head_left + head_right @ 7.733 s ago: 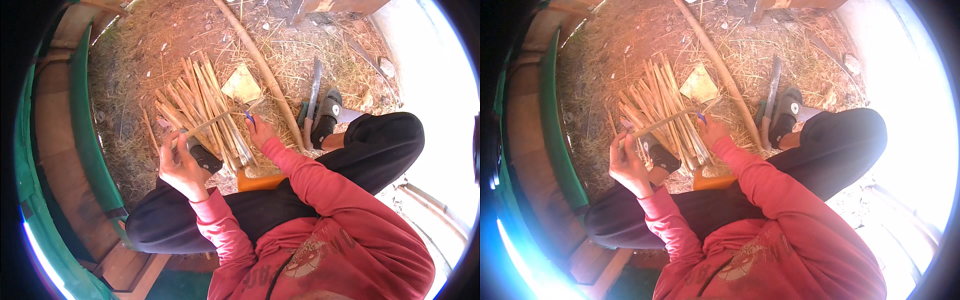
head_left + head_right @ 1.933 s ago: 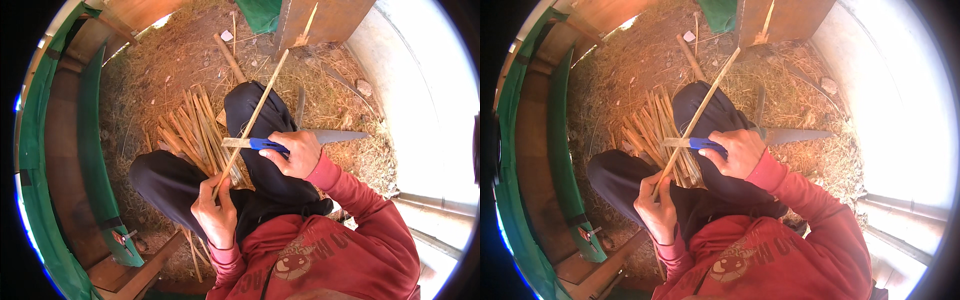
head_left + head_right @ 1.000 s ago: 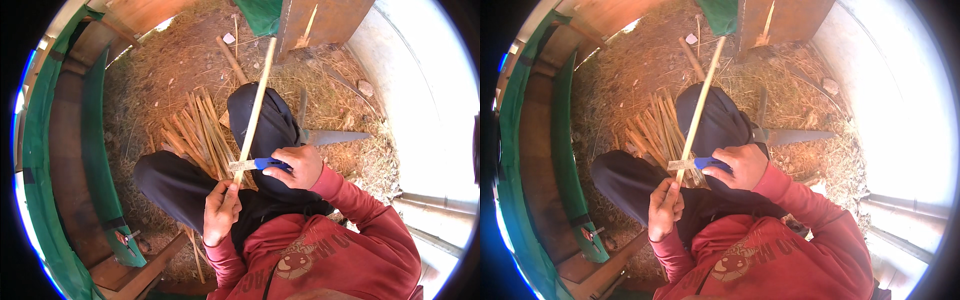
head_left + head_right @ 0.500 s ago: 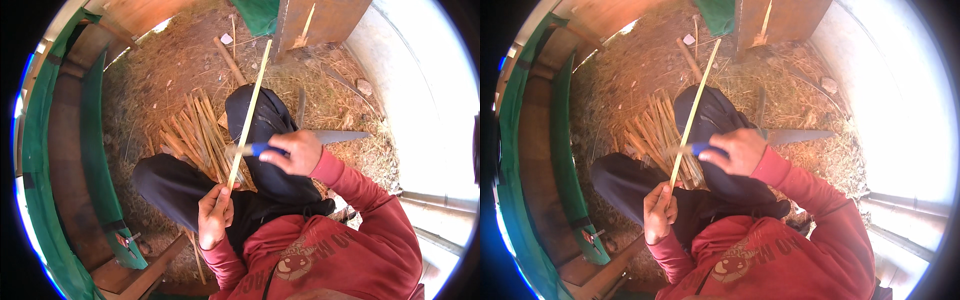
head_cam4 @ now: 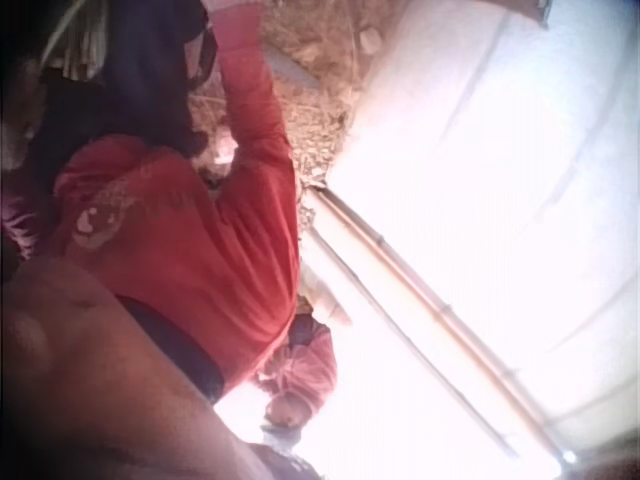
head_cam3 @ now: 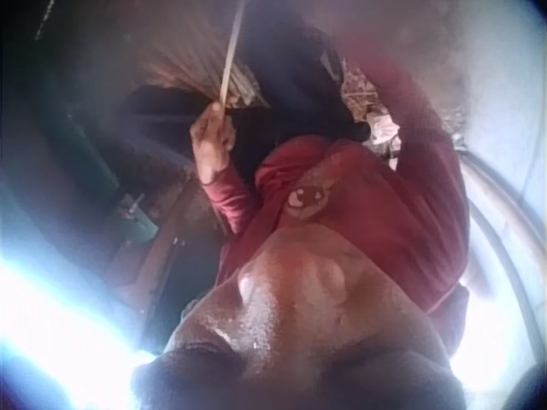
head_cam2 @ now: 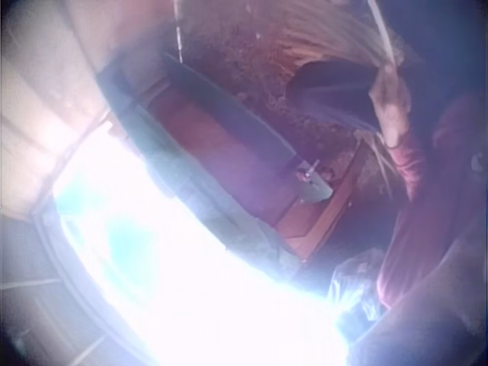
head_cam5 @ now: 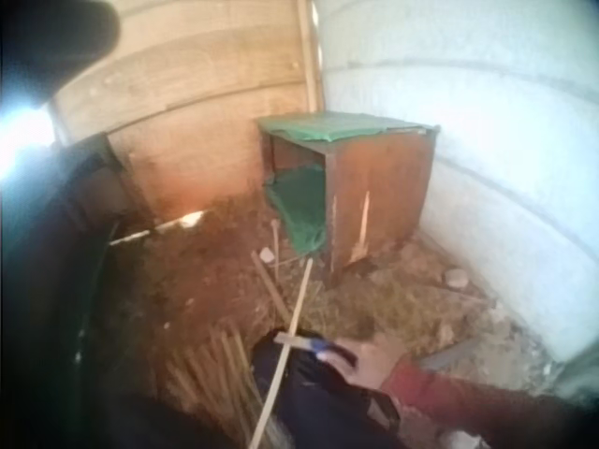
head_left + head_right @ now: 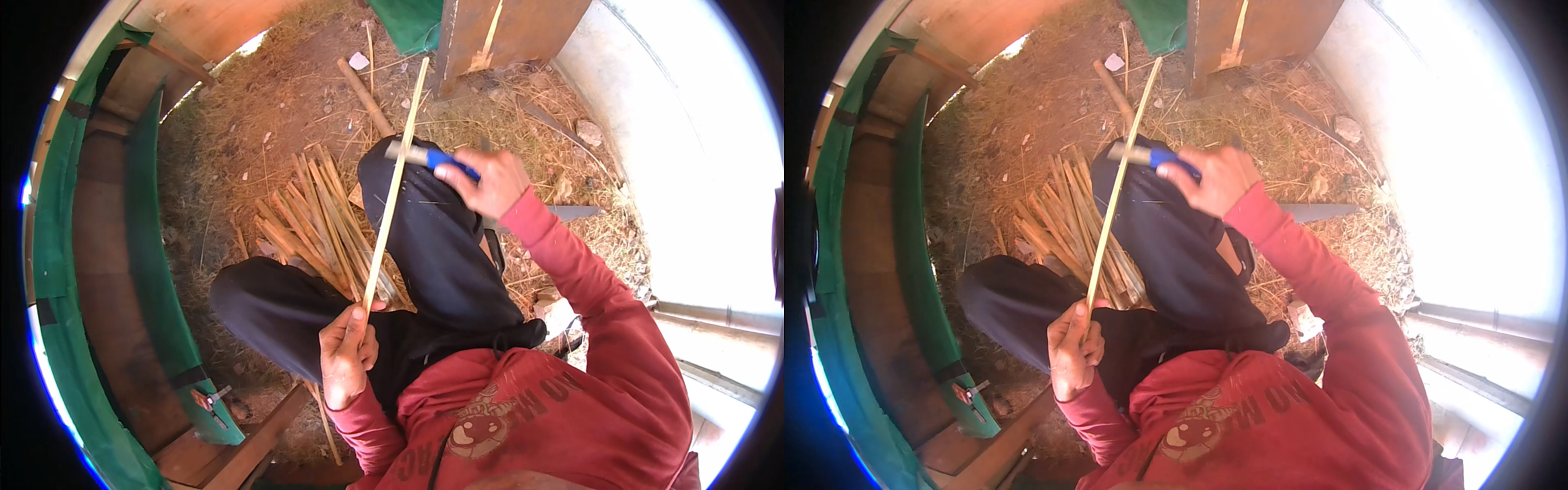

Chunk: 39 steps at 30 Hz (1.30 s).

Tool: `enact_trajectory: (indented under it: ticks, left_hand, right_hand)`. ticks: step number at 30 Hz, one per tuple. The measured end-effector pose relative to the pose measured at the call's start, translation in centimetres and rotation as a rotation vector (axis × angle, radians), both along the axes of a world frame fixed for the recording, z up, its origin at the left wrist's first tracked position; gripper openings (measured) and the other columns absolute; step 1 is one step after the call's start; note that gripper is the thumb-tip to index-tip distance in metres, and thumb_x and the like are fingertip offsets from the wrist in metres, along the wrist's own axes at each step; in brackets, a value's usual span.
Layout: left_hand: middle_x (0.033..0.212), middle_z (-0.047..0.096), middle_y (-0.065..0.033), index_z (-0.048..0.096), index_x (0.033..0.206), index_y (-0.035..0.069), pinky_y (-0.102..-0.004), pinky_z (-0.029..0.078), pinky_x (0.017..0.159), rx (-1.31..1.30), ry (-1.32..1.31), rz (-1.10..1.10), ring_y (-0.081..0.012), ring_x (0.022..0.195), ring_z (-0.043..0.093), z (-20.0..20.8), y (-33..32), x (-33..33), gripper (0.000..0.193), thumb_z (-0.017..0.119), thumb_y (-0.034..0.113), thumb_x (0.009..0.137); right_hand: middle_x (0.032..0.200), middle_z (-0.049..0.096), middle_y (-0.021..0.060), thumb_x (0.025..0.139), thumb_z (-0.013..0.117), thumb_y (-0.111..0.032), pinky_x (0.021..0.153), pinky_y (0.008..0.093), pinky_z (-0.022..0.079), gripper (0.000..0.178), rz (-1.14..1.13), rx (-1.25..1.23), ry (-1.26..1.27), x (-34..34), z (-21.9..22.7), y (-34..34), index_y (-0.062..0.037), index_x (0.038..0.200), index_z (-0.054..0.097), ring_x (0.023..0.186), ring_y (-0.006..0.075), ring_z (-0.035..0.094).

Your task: The person sits on the ground and uses a knife to shave thin strips of bamboo. They hold the bamboo in their left hand and scrape the blade along the length of the strip to remove the outer layer, creating a pile of processed bamboo pieces.

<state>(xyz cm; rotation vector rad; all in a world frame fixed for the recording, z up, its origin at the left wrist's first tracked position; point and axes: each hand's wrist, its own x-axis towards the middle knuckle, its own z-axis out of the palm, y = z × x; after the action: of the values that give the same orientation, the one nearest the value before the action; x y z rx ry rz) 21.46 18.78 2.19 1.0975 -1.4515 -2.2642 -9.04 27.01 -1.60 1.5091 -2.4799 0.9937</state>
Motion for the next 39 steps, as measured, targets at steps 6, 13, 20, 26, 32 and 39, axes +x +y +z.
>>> enact_trajectory:
  ticks: [6, 13, 20, 26, 32, 39]
  left_hand:
    - [0.050, 0.028, 0.0074, 0.061, 0.116, -0.006, -0.0215, 0.019, 0.037, 0.090, -0.006, -0.002, -0.0024, 0.039, 0.021, -0.2, 0.0, 1.3, 0.041, 0.045, 0.030, 0.106]
    - [0.051, 0.027, 0.0072, 0.060, 0.112, -0.007, -0.0219, 0.019, 0.037, 0.078, 0.028, 0.018, -0.0025, 0.039, 0.021, -0.5, 0.0, 0.1, 0.040, 0.047, 0.030, 0.105]
    - [0.050, 0.031, 0.0063, 0.062, 0.109, -0.008, -0.0223, 0.021, 0.037, 0.071, 0.002, 0.006, -0.0032, 0.039, 0.023, -0.5, 0.1, 1.6, 0.035, 0.050, 0.024, 0.103]
    - [0.053, 0.034, 0.0073, 0.064, 0.109, -0.008, -0.0207, 0.021, 0.039, 0.095, -0.012, 0.051, -0.0019, 0.042, 0.025, 0.3, 1.0, 1.6, 0.033, 0.052, 0.023, 0.103]
    - [0.057, 0.038, 0.0079, 0.062, 0.111, -0.005, -0.0201, 0.021, 0.041, 0.033, -0.104, 0.067, -0.0006, 0.044, 0.027, 1.7, 1.9, -0.9, 0.027, 0.057, 0.020, 0.101]
    - [0.056, 0.038, 0.0073, 0.057, 0.116, -0.005, -0.0202, 0.023, 0.041, 0.022, -0.099, 0.109, -0.0005, 0.045, 0.028, 1.6, 3.2, -1.9, 0.028, 0.058, 0.019, 0.101]
  right_hand:
    - [0.056, 0.060, 0.0151, 0.089, 0.067, -0.047, 0.050, 0.0431, 0.049, 0.035, 0.236, -0.025, 0.011, 0.7, 0.1, 0.3, -0.0118, 0.086, 0.071, 0.051, 0.0343, 0.061]
    - [0.058, 0.061, 0.0141, 0.090, 0.062, -0.050, 0.050, 0.0446, 0.050, 0.038, -0.159, 0.028, 0.113, -4.4, -1.7, -2.0, -0.0134, 0.091, 0.073, 0.053, 0.0348, 0.062]
    - [0.086, 0.069, 0.0217, 0.092, 0.046, -0.065, 0.075, 0.0488, 0.054, 0.060, -0.629, 0.229, 0.041, -15.3, -5.3, -1.3, -0.0107, 0.100, 0.072, 0.084, 0.0403, 0.068]
    - [0.071, 0.064, 0.0174, 0.096, 0.050, -0.055, 0.063, 0.0443, 0.051, 0.054, -0.507, 0.018, -0.169, -11.6, 0.0, -0.3, -0.0049, 0.091, 0.068, 0.067, 0.0350, 0.065]
    - [0.059, 0.056, 0.0115, 0.090, 0.069, -0.038, 0.049, 0.0401, 0.044, 0.032, 0.385, -0.050, -0.316, 5.4, 3.4, 3.5, -0.0079, 0.082, 0.064, 0.051, 0.0294, 0.058]
    - [0.062, 0.058, 0.0097, 0.083, 0.076, -0.036, 0.046, 0.0394, 0.042, 0.032, 0.297, -0.017, -0.098, 6.5, 0.6, 4.1, -0.0064, 0.080, 0.064, 0.050, 0.0290, 0.059]
